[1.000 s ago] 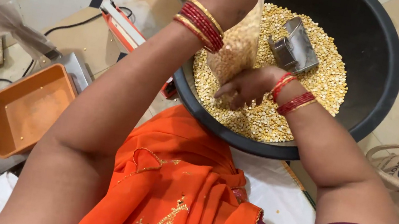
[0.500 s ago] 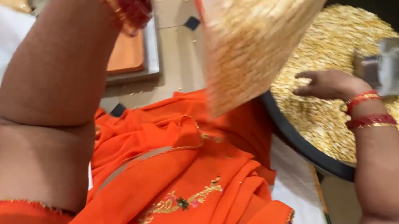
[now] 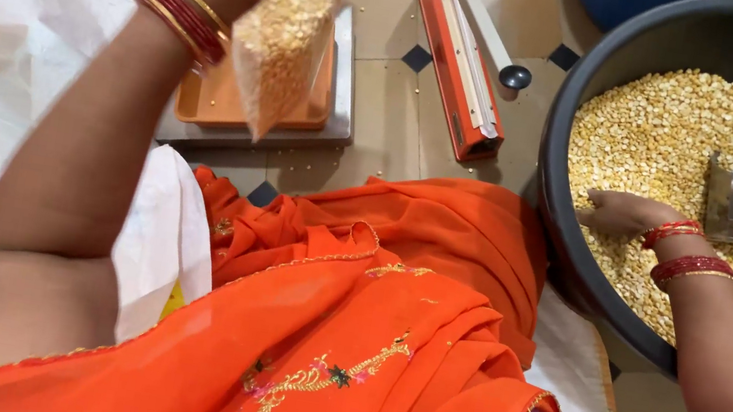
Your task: Scooping grains into plastic bags, weighing them on a scale, and sealing the bags with a heat sealer.
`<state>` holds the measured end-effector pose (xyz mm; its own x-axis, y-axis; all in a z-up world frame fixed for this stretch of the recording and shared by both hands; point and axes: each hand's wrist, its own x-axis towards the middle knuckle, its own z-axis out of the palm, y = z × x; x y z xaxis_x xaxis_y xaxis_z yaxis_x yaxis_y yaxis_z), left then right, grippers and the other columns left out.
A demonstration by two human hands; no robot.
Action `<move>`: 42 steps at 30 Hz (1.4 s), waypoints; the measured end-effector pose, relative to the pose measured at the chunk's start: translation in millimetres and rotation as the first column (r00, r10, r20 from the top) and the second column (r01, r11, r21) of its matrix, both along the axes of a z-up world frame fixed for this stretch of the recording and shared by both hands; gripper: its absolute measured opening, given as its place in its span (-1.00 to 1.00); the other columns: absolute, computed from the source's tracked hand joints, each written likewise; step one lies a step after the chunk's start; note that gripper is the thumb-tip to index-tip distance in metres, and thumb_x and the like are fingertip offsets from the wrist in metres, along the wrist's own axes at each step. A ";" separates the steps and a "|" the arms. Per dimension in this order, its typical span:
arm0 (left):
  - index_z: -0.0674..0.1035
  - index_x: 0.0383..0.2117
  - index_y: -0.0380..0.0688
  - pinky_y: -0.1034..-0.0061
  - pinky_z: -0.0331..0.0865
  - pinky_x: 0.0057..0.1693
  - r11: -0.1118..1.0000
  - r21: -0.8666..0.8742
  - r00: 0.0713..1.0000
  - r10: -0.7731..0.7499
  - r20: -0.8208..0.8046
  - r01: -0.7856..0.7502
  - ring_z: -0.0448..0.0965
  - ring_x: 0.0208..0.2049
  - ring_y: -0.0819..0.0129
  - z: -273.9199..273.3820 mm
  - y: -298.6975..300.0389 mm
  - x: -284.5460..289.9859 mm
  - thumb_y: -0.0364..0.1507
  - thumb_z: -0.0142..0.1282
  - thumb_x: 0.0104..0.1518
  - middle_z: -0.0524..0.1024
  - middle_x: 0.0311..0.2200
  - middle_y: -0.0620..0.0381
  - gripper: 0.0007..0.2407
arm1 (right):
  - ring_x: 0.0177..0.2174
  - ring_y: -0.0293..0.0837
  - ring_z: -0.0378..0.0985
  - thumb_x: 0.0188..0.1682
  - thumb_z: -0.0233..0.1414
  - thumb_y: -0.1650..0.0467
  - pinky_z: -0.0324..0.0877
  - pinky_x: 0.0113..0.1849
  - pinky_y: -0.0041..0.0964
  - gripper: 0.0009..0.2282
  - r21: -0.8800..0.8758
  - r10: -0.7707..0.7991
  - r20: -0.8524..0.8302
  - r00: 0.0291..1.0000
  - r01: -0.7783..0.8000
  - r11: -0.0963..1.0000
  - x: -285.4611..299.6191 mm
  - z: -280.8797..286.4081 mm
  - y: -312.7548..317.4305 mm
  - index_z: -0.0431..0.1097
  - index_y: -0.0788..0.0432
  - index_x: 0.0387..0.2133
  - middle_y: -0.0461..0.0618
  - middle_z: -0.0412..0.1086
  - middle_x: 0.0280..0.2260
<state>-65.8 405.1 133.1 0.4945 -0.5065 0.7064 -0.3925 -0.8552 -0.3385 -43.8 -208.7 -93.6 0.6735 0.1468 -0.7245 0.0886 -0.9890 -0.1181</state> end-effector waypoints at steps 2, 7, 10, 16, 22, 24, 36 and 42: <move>0.49 -0.46 -0.18 0.36 0.37 -0.39 0.997 -0.068 0.999 -0.048 0.006 0.048 0.48 -0.53 0.18 -19.8 -8.1 0.3 -0.31 0.07 0.50 0.42 -0.56 0.04 -0.68 | 0.13 0.20 0.42 0.04 0.00 0.09 0.35 0.11 0.06 -0.39 -0.067 -0.001 -0.022 1.000 -0.001 0.998 -10.9 26.3 18.6 0.18 0.25 0.24 0.34 0.33 0.13; 0.45 -0.50 -0.15 0.35 0.35 -0.44 0.977 -0.165 0.966 0.091 -0.241 -0.133 0.46 -0.60 0.21 -136.8 -5.3 -0.7 -0.26 0.04 0.48 0.42 -0.61 0.07 -0.66 | 0.02 0.19 0.56 0.03 -0.02 0.14 0.43 0.04 0.06 -0.52 -0.101 0.094 0.029 0.995 -0.090 0.991 5.1 -17.4 -13.7 0.36 0.23 0.08 0.29 0.48 -0.01; 0.45 -0.47 -0.15 0.35 0.40 -0.36 0.965 -0.216 0.979 0.110 -0.172 -0.146 0.50 -0.52 0.18 -134.6 -14.4 -13.5 -0.26 0.04 0.46 0.46 -0.55 0.06 -0.68 | 0.00 0.18 0.55 0.03 -0.02 0.15 0.42 0.03 0.05 -0.57 -0.111 0.158 0.071 0.985 -0.149 0.983 6.1 -10.7 -11.6 0.41 0.21 0.01 0.27 0.50 -0.03; 0.48 -0.41 -0.15 0.30 0.42 -0.37 0.950 -0.223 0.958 0.164 -0.236 -0.218 0.55 -0.47 0.12 -104.7 -25.5 -25.5 -0.25 0.12 0.41 0.50 -0.45 0.03 -0.72 | -0.05 0.17 0.58 0.04 -0.05 0.15 0.45 0.02 0.04 -0.62 -0.157 0.214 0.105 0.971 -0.196 0.968 6.7 -5.4 -11.6 0.49 0.13 -0.05 0.21 0.55 -0.09; 0.50 -0.01 -0.13 0.31 0.49 -0.34 0.923 -0.319 0.969 0.158 -0.190 -0.213 0.63 -0.30 0.04 -82.9 -46.2 -59.6 -0.25 0.21 0.29 0.49 -0.02 -0.07 -0.71 | -0.07 0.16 0.60 0.05 -0.04 0.11 0.45 0.03 0.02 -0.62 -0.090 0.051 0.308 0.950 -0.025 0.996 2.6 47.9 -12.3 0.55 0.03 -0.05 0.14 0.58 -0.10; 0.48 0.09 -0.12 0.32 0.51 -0.32 0.919 -0.342 0.975 0.150 -0.164 -0.199 0.64 -0.25 0.01 -88.0 -41.4 -76.6 -0.25 0.22 0.27 0.47 0.09 -0.10 -0.65 | -0.07 0.17 0.60 0.07 -0.05 0.09 0.44 0.03 0.04 -0.61 -0.076 0.006 0.365 0.931 0.024 0.997 5.3 49.9 -19.2 0.55 0.03 -0.04 0.14 0.58 -0.10; 0.51 -0.04 -0.05 0.11 0.53 -0.16 0.748 -0.092 0.603 0.449 -0.660 -0.657 0.59 -0.12 -0.11 -174.1 75.9 -218.3 -0.30 0.16 0.13 0.43 0.12 -0.05 -0.70 | -0.05 0.19 0.59 0.13 -0.09 0.09 0.41 0.06 0.05 -0.59 -0.031 -0.100 0.522 0.847 0.136 0.990 1.9 67.3 -26.6 0.54 0.06 0.00 0.19 0.58 -0.09; 0.53 -0.06 -0.02 0.16 0.52 -0.02 0.647 0.095 0.366 0.540 -0.758 -0.757 0.55 -0.03 -0.07 -233.9 104.4 -282.9 -0.25 0.15 0.13 0.42 0.16 -0.05 -0.71 | -0.04 0.24 0.57 0.10 -0.04 0.07 0.40 0.06 0.06 -0.56 0.074 -0.204 0.532 0.822 0.195 0.978 -8.0 76.2 -27.6 0.52 0.08 0.04 0.25 0.56 -0.09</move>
